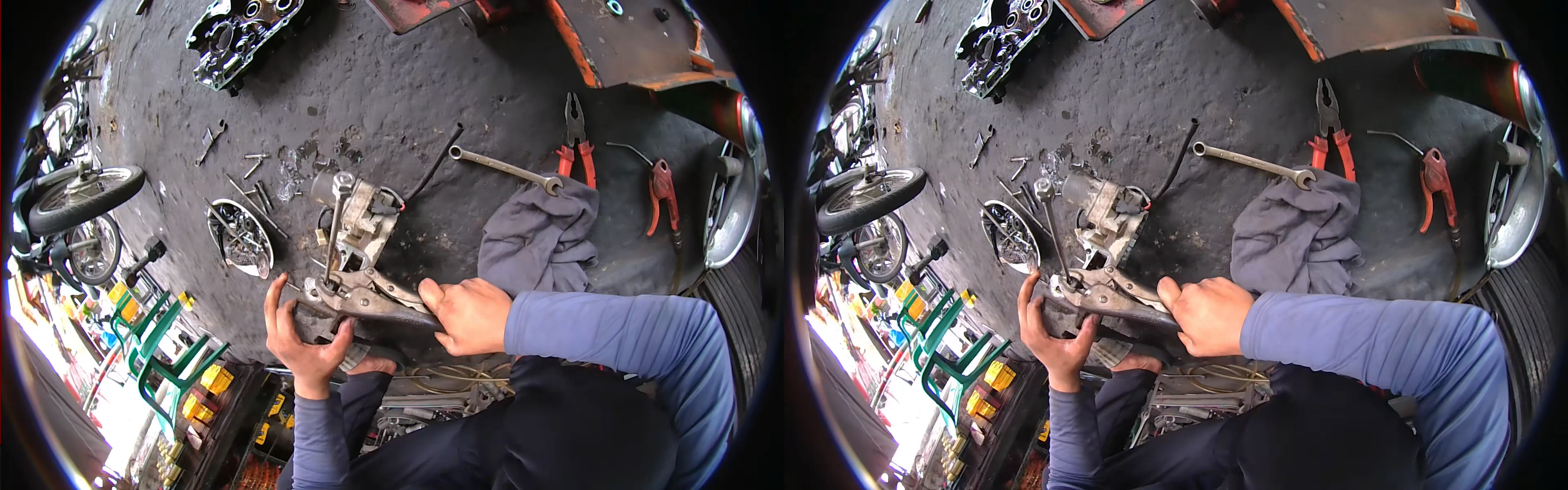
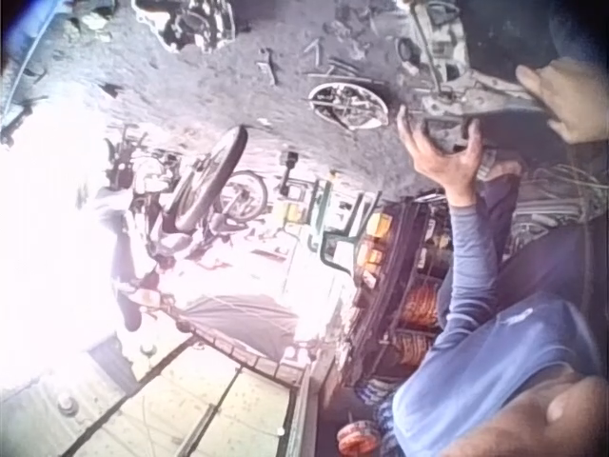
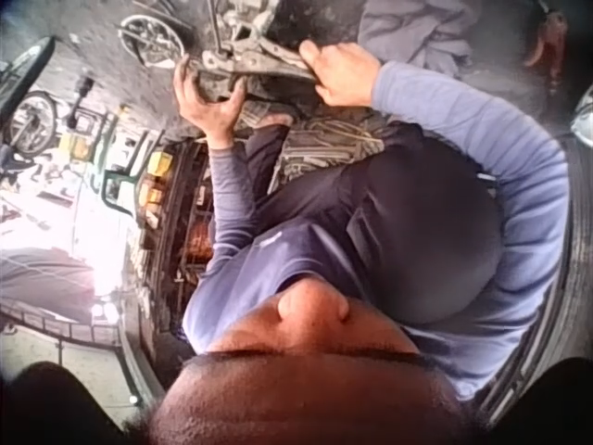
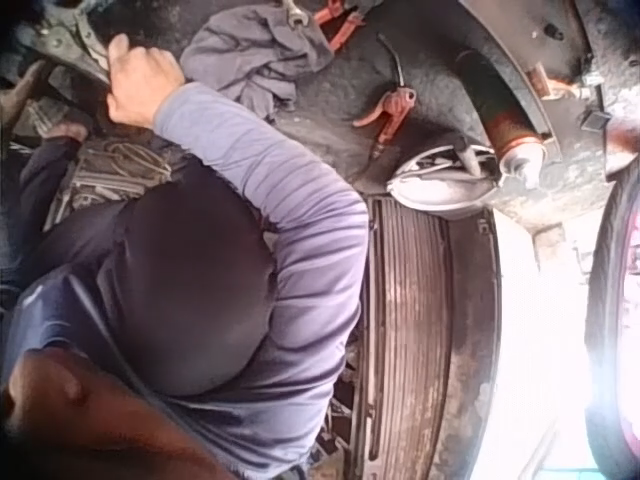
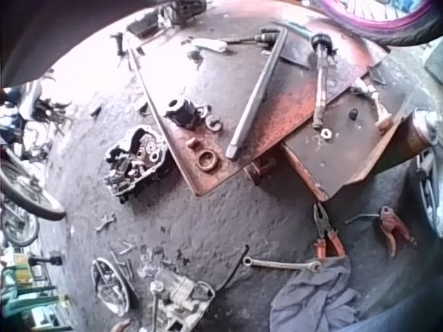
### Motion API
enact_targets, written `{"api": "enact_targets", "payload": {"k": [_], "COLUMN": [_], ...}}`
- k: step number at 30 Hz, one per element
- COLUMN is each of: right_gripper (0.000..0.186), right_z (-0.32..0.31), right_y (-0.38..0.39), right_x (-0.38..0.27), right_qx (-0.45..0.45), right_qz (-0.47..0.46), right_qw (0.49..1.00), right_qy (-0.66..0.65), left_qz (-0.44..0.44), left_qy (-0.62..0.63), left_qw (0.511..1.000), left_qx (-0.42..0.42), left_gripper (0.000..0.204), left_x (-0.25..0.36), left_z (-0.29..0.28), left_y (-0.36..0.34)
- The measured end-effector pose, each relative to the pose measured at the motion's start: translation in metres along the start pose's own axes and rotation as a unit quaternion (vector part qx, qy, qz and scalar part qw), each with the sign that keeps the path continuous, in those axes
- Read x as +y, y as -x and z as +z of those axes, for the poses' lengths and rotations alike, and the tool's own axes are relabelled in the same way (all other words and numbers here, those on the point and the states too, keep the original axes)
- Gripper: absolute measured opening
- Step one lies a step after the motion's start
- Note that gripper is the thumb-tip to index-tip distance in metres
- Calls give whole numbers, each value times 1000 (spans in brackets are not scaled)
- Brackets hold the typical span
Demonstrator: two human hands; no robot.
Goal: The person is repairing engine parts using various tools like pliers and wrenches.
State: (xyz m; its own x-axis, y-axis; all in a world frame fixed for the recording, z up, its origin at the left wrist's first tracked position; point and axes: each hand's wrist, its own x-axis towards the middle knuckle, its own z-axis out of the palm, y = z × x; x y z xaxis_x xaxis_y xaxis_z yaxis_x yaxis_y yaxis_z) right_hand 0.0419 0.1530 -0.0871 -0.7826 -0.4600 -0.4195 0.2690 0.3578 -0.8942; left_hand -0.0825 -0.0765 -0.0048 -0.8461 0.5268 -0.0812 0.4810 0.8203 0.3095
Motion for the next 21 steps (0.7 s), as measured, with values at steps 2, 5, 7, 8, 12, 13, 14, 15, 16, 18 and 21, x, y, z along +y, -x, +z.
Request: {"api": "enact_targets", "payload": {"k": [2, 5, 7, 8, 12, 13, 14, 15, 16, 18, 21], "right_gripper": [50, 61, 48, 48, 38, 44, 50, 50, 49, 49, 51], "right_z": [-5, -19, -23, -25, -26, -23, -21, -18, -16, -12, -18], "right_y": [-6, -19, -22, -22, -14, -14, -15, -16, -17, -19, -25], "right_x": [13, 31, 33, 29, 15, 14, 18, 21, 26, 29, 30], "right_qx": [32, 20, 51, 50, 42, 48, 23, 22, -2, -79, -123], "right_qz": [-35, -53, -43, -44, 13, 29, 43, 40, 23, 32, 34], "right_qw": [998, 994, 998, 998, 992, 986, 983, 984, 968, 924, 911], "right_qy": [39, 88, 8, 7, -120, -155, -177, -175, -251, -374, -391], "left_qz": [5, 6, 3, -1, -5, -1, 3, 2, 0, -10, -24], "left_qy": [-4, 0, 2, 4, 4, 9, 13, 11, 10, 11, -6], "left_qw": [1000, 1000, 1000, 1000, 1000, 1000, 1000, 1000, 1000, 1000, 1000], "left_qx": [2, 2, 1, 3, 8, 12, 17, 21, 21, 12, 5], "left_gripper": [63, 64, 64, 64, 64, 64, 64, 64, 65, 69, 75], "left_x": [0, 1, 0, 0, 0, -1, -2, -1, 0, 1, 5], "left_z": [0, 1, 2, 2, 1, 2, 1, 0, 0, -2, -4], "left_y": [0, -2, -2, -1, 0, -1, -1, 0, -1, 1, -2]}}
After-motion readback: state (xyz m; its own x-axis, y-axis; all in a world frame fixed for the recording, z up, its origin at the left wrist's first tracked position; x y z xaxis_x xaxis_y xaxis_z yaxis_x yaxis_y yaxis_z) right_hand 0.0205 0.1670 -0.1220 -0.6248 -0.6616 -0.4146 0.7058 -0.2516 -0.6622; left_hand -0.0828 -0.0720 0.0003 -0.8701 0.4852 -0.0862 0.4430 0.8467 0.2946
